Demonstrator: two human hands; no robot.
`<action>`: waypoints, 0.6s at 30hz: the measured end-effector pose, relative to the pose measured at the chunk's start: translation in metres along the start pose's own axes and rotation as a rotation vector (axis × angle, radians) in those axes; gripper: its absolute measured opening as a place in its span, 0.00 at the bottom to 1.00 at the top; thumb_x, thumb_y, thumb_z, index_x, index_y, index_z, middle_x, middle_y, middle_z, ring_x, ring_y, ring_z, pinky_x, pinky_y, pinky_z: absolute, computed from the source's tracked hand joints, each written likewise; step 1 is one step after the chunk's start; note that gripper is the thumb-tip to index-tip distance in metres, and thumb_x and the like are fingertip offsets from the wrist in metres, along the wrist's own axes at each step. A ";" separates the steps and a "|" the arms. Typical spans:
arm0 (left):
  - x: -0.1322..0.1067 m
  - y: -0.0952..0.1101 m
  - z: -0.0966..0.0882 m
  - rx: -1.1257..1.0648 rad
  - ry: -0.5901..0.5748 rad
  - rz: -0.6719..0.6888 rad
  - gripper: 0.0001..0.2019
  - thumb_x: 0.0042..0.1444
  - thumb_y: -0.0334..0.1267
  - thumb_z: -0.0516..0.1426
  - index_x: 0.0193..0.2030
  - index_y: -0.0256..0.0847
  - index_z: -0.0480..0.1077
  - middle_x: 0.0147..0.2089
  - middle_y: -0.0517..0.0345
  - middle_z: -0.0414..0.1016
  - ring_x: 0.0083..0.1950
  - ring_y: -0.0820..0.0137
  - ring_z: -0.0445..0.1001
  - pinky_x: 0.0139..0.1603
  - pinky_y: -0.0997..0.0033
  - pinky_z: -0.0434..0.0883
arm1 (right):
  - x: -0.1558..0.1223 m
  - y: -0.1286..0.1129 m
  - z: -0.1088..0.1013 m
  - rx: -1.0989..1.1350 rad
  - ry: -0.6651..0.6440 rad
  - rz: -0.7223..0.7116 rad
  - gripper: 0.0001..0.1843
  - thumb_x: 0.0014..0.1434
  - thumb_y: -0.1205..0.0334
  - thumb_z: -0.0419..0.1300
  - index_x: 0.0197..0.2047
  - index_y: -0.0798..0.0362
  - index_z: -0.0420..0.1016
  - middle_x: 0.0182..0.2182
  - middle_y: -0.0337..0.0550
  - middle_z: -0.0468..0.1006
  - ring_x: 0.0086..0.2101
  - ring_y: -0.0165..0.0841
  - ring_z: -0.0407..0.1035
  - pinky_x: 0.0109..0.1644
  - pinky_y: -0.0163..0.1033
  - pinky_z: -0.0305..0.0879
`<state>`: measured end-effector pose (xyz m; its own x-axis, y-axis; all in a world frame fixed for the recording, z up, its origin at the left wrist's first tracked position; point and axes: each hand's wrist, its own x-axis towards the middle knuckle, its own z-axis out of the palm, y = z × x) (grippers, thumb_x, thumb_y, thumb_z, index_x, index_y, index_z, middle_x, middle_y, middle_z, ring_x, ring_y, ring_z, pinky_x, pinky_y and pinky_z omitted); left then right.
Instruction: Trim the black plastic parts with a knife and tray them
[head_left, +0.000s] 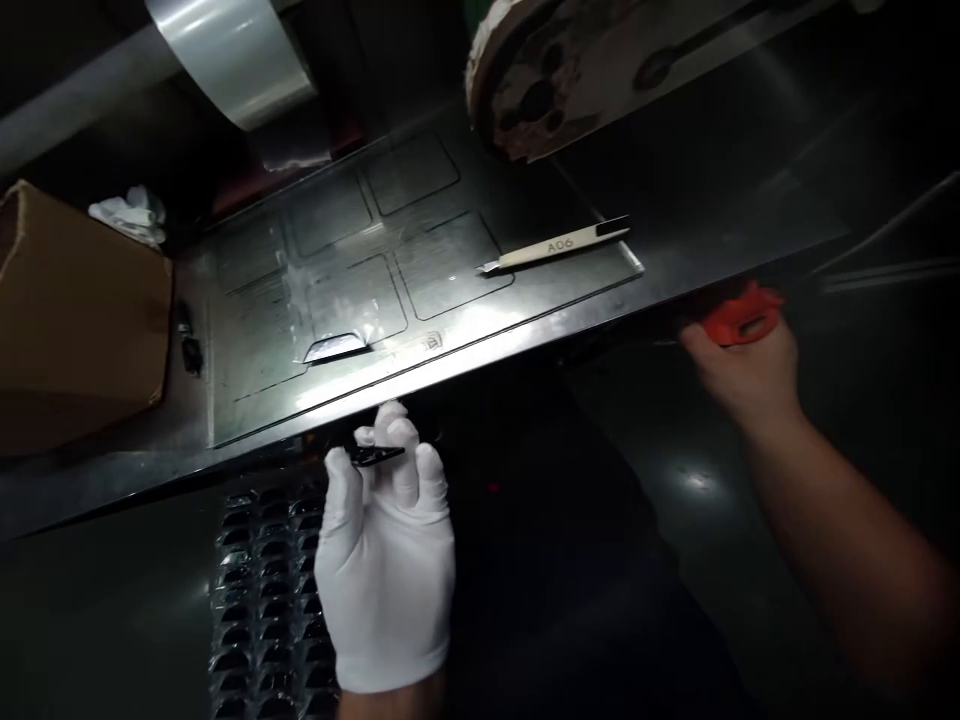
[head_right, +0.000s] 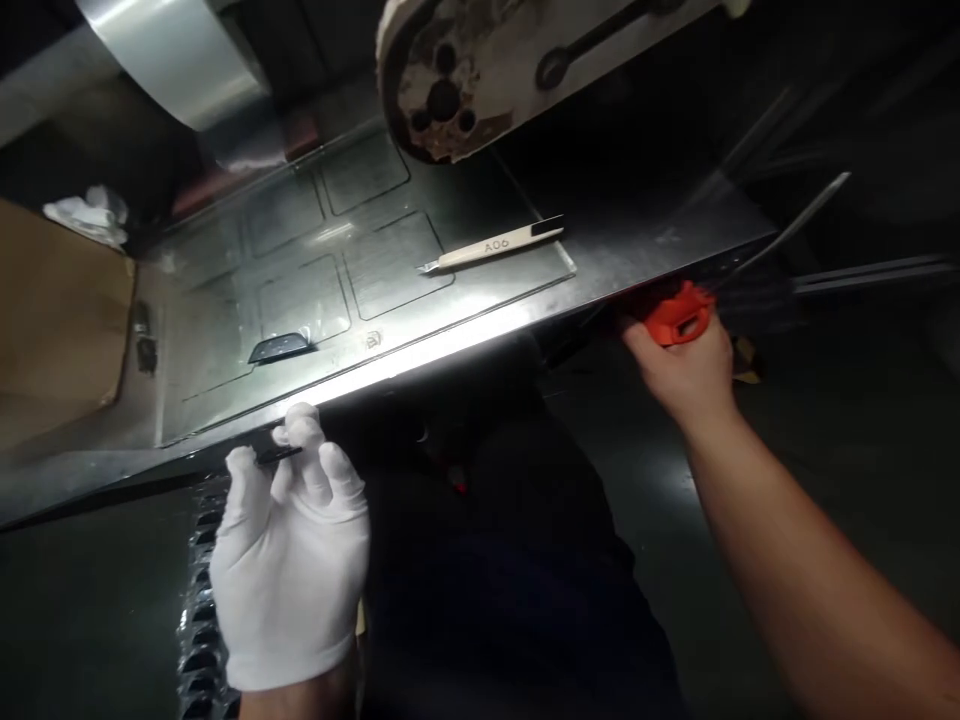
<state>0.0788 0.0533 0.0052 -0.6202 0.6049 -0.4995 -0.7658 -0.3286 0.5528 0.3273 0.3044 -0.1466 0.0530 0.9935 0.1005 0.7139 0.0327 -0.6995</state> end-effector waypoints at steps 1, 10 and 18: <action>0.000 0.003 0.002 0.003 0.029 0.004 0.16 0.75 0.46 0.49 0.46 0.44 0.76 0.54 0.61 0.82 0.62 0.77 0.76 0.59 0.81 0.75 | -0.001 0.001 0.007 0.012 0.012 -0.004 0.24 0.60 0.49 0.67 0.54 0.54 0.75 0.50 0.58 0.80 0.48 0.43 0.75 0.51 0.45 0.67; 0.005 0.018 0.005 0.138 0.023 0.059 0.20 0.75 0.53 0.47 0.54 0.47 0.77 0.68 0.70 0.73 0.78 0.78 0.49 0.68 0.85 0.66 | -0.040 0.002 0.032 0.290 -0.230 0.227 0.06 0.63 0.64 0.62 0.45 0.53 0.75 0.35 0.49 0.80 0.28 0.32 0.73 0.35 0.41 0.70; 0.011 0.028 -0.011 0.182 0.037 -0.011 0.22 0.74 0.56 0.47 0.58 0.49 0.76 0.70 0.73 0.69 0.79 0.73 0.48 0.72 0.76 0.63 | -0.066 0.017 0.034 0.296 -0.390 0.173 0.24 0.55 0.38 0.68 0.36 0.52 0.80 0.33 0.51 0.82 0.29 0.36 0.74 0.35 0.46 0.72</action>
<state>0.0489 0.0423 0.0078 -0.6200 0.5800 -0.5284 -0.7313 -0.1831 0.6571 0.3122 0.2427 -0.1886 -0.1512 0.9520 -0.2662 0.4869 -0.1626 -0.8582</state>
